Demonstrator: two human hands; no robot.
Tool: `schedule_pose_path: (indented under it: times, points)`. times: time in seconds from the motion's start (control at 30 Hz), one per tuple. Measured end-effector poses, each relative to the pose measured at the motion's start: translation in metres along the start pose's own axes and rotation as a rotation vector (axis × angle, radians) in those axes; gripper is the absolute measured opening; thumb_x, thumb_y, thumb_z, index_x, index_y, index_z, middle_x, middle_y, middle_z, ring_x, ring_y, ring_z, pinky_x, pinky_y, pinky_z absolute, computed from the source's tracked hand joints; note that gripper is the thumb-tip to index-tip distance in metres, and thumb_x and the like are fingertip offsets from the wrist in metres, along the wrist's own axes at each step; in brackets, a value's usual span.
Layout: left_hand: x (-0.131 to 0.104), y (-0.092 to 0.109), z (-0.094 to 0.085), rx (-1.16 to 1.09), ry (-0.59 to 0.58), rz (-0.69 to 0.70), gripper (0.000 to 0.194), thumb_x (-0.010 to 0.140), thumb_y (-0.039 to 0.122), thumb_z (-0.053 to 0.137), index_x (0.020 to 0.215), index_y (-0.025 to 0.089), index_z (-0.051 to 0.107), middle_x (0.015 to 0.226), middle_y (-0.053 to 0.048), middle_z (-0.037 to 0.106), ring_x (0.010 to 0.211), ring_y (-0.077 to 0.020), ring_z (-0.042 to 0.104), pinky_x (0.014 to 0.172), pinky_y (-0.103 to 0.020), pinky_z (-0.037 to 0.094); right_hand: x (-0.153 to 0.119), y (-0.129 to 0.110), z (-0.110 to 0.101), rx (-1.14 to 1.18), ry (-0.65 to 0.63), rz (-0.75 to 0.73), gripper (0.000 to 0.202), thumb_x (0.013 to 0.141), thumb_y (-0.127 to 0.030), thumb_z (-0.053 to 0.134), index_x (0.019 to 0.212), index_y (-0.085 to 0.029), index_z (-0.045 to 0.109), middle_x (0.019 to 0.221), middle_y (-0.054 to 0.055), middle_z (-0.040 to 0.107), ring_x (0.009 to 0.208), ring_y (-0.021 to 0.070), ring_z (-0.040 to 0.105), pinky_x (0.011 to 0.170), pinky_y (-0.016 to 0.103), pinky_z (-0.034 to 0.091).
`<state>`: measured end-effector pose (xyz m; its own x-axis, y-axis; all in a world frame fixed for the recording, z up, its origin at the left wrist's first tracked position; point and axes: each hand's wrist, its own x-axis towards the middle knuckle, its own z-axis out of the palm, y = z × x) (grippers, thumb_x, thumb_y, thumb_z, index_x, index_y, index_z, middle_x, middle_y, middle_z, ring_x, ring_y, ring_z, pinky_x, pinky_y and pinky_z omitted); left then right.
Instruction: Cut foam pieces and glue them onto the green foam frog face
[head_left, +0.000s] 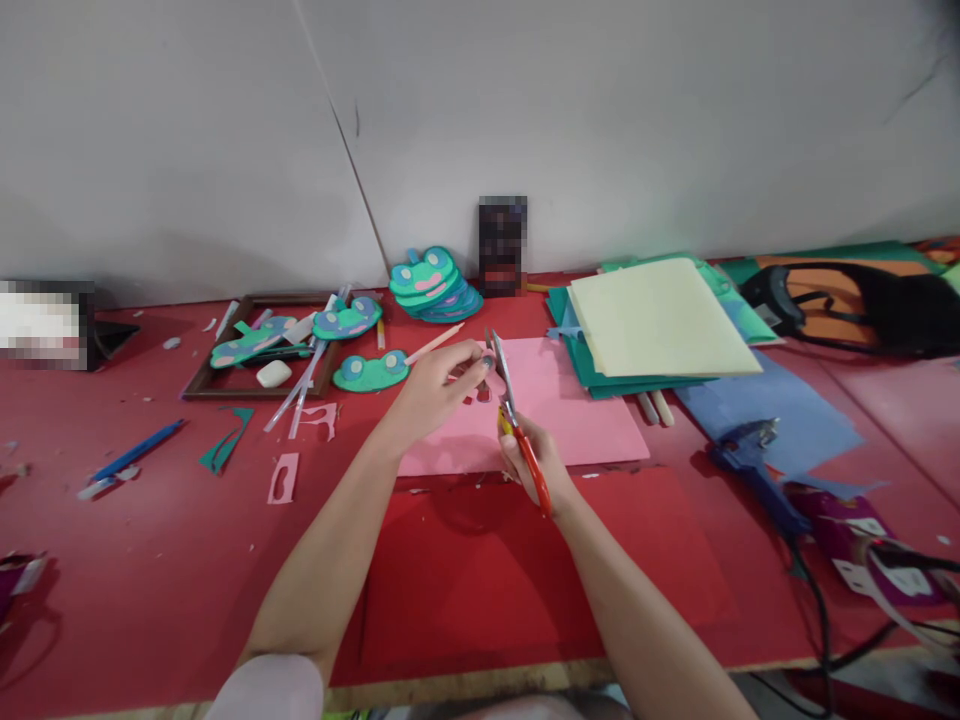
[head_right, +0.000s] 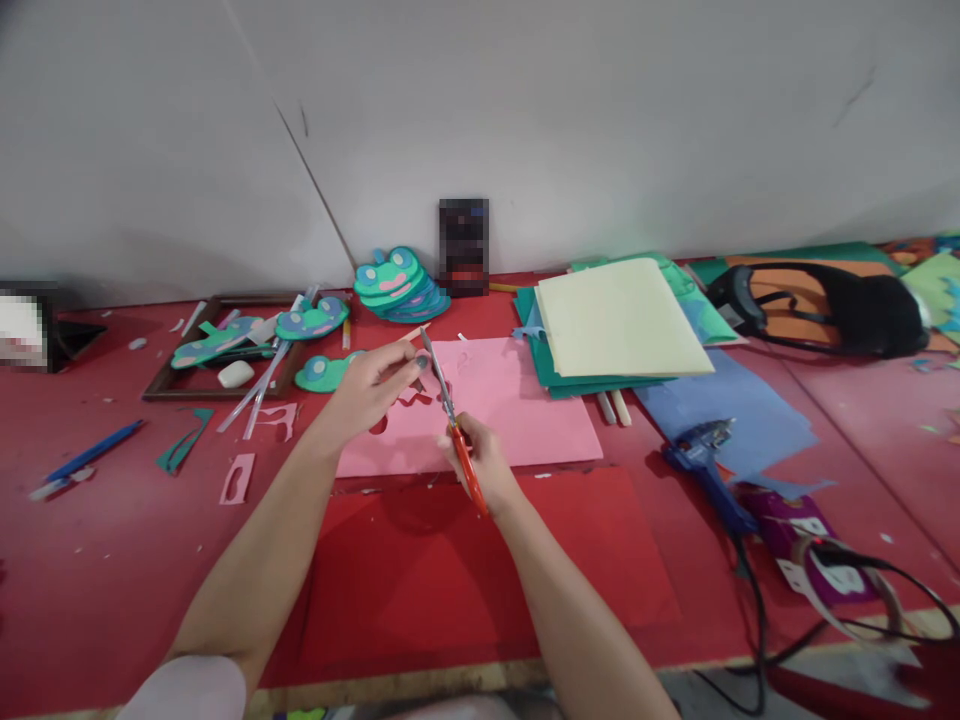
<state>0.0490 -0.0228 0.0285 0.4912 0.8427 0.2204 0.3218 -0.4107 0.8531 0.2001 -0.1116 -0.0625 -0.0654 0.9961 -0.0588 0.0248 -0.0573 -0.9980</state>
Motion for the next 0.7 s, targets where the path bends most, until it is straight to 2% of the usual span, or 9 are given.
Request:
schedule_pose_path:
  times: [0.3,0.47,0.7]
  points:
    - [-0.0008,0.0036,-0.0016,0.029,0.0,0.006,0.025,0.092,0.035,0.047,0.074,0.018,0.055,0.065,0.002,0.057,0.056,-0.0079,0.055,0.052,-0.018,0.044,0.0,-0.0015,0.0009,-0.028,0.054,0.024,0.046,0.075,-0.064,0.059,0.069,-0.021,0.04,0.051,-0.008,0.029,0.046,0.0074,0.029,0.042,0.022,0.03]
    - [0.0002,0.0076,-0.0032,0.037,0.002,-0.007,0.028,0.092,0.036,0.047,0.072,0.018,0.055,0.066,0.001,0.059,0.059,-0.0093,0.057,0.055,-0.02,0.046,-0.0008,0.0013,0.0027,0.085,0.073,0.041,0.049,0.077,-0.069,0.052,0.073,-0.022,0.039,0.05,-0.009,0.03,0.039,0.0066,0.029,0.038,0.022,0.031]
    - [0.0,0.0054,-0.0022,0.033,-0.045,0.01,0.026,0.092,0.036,0.046,0.074,0.018,0.055,0.069,0.0,0.06,0.063,-0.0107,0.057,0.059,-0.022,0.047,-0.0017,0.0016,0.0022,0.161,-0.005,0.003,0.052,0.077,-0.073,0.049,0.081,-0.022,0.042,0.056,-0.007,0.034,0.041,0.0064,0.031,0.038,0.022,0.032]
